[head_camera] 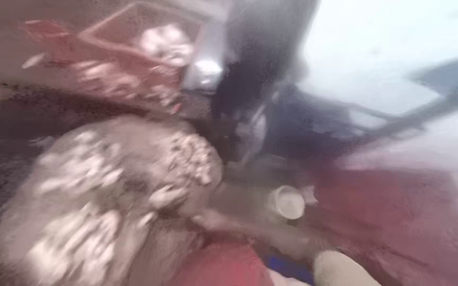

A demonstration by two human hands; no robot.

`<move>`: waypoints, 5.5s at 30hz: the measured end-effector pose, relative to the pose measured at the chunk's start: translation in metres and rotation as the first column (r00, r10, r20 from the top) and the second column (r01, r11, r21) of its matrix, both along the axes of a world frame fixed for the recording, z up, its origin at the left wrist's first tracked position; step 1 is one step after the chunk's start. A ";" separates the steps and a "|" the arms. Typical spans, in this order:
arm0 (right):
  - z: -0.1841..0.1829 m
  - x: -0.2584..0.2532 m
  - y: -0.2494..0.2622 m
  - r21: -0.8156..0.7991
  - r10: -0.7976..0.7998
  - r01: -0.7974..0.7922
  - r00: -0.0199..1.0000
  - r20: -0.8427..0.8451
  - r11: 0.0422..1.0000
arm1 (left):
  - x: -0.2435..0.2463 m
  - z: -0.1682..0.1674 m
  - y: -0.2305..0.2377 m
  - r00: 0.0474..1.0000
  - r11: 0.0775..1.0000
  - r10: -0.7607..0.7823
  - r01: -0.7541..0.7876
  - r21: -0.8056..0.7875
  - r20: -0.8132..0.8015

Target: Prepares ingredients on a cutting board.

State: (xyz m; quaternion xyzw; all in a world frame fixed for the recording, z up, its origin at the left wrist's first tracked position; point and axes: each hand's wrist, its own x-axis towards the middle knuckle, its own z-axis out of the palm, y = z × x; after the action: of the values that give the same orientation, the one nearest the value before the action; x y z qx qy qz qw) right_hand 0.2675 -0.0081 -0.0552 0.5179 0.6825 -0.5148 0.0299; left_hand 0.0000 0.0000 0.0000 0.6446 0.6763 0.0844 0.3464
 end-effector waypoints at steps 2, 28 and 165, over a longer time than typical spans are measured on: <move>-0.019 0.018 -0.004 0.023 0.048 -0.049 0.998 0.043 0.999 | -0.027 -0.051 -0.019 0.989 0.980 0.129 -0.138 0.143 0.069; 0.037 -0.037 0.040 0.187 -0.034 0.059 0.990 -0.134 0.981 | -0.019 -0.022 -0.034 0.951 0.956 0.281 -0.265 -0.129 0.127; -0.011 -0.014 -0.007 -0.197 0.294 -0.262 0.943 0.155 0.945 | -0.067 -0.100 -0.093 0.659 0.735 0.673 -0.543 -0.407 0.335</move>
State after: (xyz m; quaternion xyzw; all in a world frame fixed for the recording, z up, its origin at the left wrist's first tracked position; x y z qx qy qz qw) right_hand 0.2535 -0.0151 -0.0658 0.4563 0.6957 -0.5135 0.2099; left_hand -0.0673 -0.0925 -0.0999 0.2848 0.7558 0.2535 0.5323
